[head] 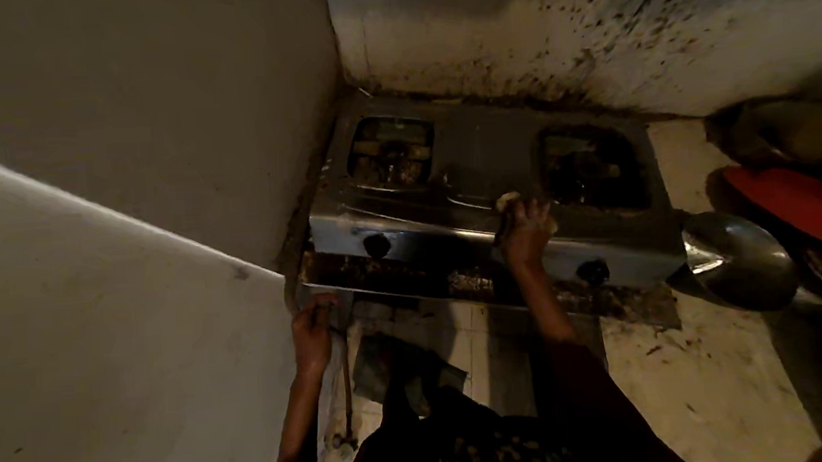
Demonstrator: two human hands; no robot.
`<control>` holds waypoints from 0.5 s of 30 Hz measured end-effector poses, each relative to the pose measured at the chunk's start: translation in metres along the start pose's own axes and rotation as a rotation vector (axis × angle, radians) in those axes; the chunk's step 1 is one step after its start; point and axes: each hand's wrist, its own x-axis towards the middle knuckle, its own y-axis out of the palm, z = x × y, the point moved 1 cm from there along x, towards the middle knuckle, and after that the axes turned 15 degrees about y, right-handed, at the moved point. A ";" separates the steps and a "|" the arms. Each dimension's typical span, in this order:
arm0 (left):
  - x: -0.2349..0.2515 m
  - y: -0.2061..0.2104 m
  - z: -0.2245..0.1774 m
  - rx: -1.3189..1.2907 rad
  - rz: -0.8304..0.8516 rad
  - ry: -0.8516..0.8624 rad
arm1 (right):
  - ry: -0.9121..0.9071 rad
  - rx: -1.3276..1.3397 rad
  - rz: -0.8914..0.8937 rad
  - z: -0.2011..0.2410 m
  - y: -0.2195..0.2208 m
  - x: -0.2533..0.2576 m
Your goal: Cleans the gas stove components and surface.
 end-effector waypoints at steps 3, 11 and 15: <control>0.003 -0.002 0.006 -0.068 -0.021 0.027 | 0.057 0.055 0.086 0.060 -0.001 -0.041; 0.050 -0.003 0.002 0.171 0.018 0.118 | -0.264 0.027 0.808 0.213 -0.098 -0.090; 0.082 0.003 0.005 0.368 0.045 0.173 | -0.012 0.109 0.033 0.058 0.046 -0.006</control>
